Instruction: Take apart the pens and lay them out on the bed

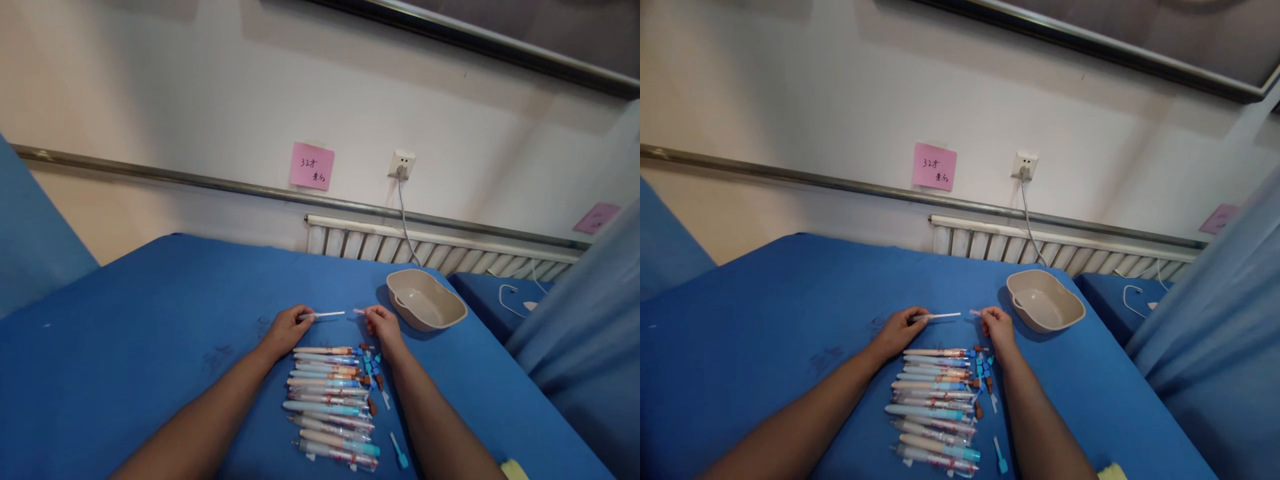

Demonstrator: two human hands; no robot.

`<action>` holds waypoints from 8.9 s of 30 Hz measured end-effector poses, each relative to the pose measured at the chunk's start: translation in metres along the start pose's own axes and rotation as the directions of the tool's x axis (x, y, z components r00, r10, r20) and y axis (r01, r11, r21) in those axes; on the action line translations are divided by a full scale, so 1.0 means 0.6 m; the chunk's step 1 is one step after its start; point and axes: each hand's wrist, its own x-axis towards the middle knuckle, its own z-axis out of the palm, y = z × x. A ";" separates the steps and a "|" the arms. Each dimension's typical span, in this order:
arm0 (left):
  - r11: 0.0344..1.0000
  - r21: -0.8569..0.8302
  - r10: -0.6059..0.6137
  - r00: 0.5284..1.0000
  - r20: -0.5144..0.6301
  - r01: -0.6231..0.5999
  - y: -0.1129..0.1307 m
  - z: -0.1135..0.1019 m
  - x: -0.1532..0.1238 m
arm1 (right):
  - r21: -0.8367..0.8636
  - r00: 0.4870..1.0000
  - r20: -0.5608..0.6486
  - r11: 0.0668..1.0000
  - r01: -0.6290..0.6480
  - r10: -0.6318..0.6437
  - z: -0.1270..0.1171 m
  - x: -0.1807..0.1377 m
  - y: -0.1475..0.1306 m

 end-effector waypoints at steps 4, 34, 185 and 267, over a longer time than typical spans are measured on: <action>1.000 -0.007 -0.009 1.000 -0.008 0.009 0.000 0.001 0.001 | -0.107 0.997 0.038 0.992 0.069 -0.065 0.018 -0.003 0.012; 0.915 0.369 0.161 0.986 0.035 -0.163 -0.019 0.011 0.007 | -0.419 0.958 0.106 0.862 0.287 -0.268 0.022 -0.007 0.016; 0.872 0.418 0.132 0.945 0.299 -0.254 0.083 -0.008 -0.027 | -0.729 0.948 0.210 0.608 0.315 -0.239 0.041 -0.028 -0.020; 0.901 0.286 0.264 0.935 0.239 -0.327 0.038 -0.002 -0.019 | -0.153 0.879 0.447 0.953 0.261 -0.169 0.046 -0.030 -0.001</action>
